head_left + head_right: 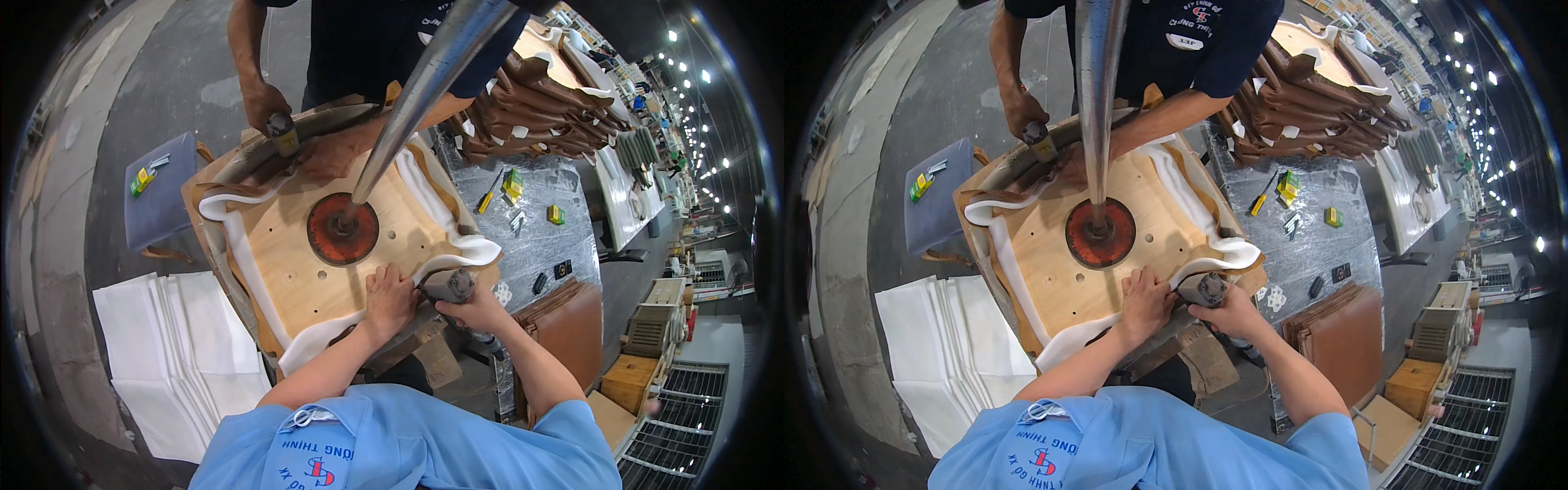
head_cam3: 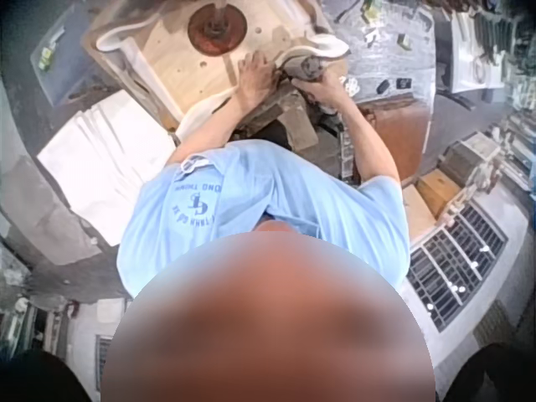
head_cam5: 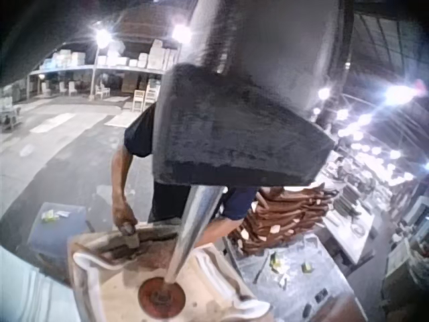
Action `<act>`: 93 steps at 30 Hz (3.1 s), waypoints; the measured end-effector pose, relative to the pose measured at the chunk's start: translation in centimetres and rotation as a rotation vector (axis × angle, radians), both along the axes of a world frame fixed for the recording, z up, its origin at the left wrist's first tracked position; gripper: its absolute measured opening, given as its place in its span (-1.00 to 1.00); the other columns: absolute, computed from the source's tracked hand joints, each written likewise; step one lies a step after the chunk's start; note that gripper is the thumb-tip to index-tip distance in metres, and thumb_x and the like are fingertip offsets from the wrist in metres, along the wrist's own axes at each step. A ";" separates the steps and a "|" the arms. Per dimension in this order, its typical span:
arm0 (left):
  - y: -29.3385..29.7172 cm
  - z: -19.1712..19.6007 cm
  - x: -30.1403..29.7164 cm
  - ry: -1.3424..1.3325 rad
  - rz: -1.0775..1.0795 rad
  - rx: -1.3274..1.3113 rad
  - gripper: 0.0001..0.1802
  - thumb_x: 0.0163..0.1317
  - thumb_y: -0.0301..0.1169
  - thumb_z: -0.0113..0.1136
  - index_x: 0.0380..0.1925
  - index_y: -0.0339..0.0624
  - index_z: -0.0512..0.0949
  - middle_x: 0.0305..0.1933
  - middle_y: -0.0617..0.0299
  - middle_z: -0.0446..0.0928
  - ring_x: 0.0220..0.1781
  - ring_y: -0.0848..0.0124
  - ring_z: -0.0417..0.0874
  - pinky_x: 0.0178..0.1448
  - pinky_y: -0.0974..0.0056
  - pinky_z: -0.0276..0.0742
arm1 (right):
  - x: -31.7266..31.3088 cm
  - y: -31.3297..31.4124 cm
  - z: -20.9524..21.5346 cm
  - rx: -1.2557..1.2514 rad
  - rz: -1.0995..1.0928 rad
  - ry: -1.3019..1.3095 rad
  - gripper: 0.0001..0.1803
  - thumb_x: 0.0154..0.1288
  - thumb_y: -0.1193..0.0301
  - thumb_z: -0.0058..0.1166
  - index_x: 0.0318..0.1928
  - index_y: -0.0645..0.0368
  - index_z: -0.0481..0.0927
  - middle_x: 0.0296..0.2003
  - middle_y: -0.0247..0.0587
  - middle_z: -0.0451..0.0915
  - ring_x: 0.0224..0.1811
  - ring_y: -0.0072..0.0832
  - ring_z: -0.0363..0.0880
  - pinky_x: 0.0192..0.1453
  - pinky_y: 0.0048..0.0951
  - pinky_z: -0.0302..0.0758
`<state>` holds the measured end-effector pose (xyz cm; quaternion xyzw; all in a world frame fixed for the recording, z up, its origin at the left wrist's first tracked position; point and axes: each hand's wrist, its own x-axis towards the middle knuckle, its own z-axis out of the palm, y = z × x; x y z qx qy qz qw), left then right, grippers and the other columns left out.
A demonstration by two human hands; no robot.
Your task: The person staples white fabric onto a wooden chair base using a staple gun while a coworker assists by holding the base and applying pressure. The person then places a brown leather cushion on top of the upholstered base.
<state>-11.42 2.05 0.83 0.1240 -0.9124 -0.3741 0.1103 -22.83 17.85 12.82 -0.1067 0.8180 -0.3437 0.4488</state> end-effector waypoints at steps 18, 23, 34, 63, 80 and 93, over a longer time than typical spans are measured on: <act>-0.5 0.4 1.5 0.046 0.005 0.027 -0.84 0.18 -0.30 0.46 -0.35 -0.13 0.74 -0.13 0.12 0.44 0.01 0.10 0.44 0.11 -0.02 0.26 | 1.2 -0.2 0.7 0.118 0.060 0.041 -0.61 0.31 0.35 0.51 0.06 0.23 0.69 -0.38 -0.38 0.71 -0.53 -0.66 0.56 -0.44 -0.44 0.53; -0.5 0.3 1.3 0.044 0.012 0.050 -0.87 0.18 -0.33 0.45 -0.37 -0.12 0.73 -0.14 0.13 0.44 0.01 0.10 0.44 0.12 0.00 0.28 | 1.1 -0.8 0.0 0.055 0.065 0.047 -0.53 0.27 0.33 0.54 0.10 0.25 0.68 -0.35 -0.31 0.73 -0.49 -0.62 0.60 -0.40 -0.44 0.57; -1.5 0.9 2.8 0.018 -0.050 0.003 -0.79 0.13 -0.25 0.50 -0.47 -0.08 0.67 -0.14 0.16 0.44 0.00 0.11 0.43 0.09 -0.01 0.30 | 1.5 -0.5 -0.4 0.078 0.046 0.071 -0.47 0.26 0.32 0.55 0.15 0.31 0.66 -0.32 -0.28 0.74 -0.49 -0.62 0.62 -0.39 -0.44 0.58; -2.4 0.9 4.1 0.058 -0.042 0.032 -0.81 0.13 -0.30 0.50 -0.40 -0.12 0.67 -0.10 0.09 0.43 0.07 0.07 0.43 0.17 -0.03 0.26 | 4.2 -2.4 0.1 0.121 0.115 0.138 -0.49 0.31 0.32 0.49 0.20 0.27 0.69 -0.09 -0.14 0.82 -0.05 -0.39 0.77 0.14 -0.25 0.66; -2.5 0.3 5.4 0.086 0.001 0.032 -0.86 0.18 -0.31 0.46 -0.34 -0.05 0.68 -0.10 0.18 0.47 0.07 0.12 0.46 0.19 -0.03 0.29 | 5.1 -2.2 -0.8 -0.002 0.103 0.092 -0.53 0.37 0.36 0.46 0.21 0.26 0.66 -0.36 -0.38 0.66 -0.52 -0.66 0.54 -0.43 -0.48 0.51; -2.4 1.7 8.9 0.084 0.054 0.011 -0.74 0.11 -0.29 0.55 -0.25 -0.10 0.68 -0.14 0.11 0.53 0.02 0.08 0.51 0.08 0.01 0.39 | 7.6 0.5 -0.1 -0.103 -0.109 0.017 -0.45 0.39 0.34 0.45 0.31 0.24 0.62 -0.31 -0.37 0.67 -0.48 -0.69 0.55 -0.42 -0.51 0.53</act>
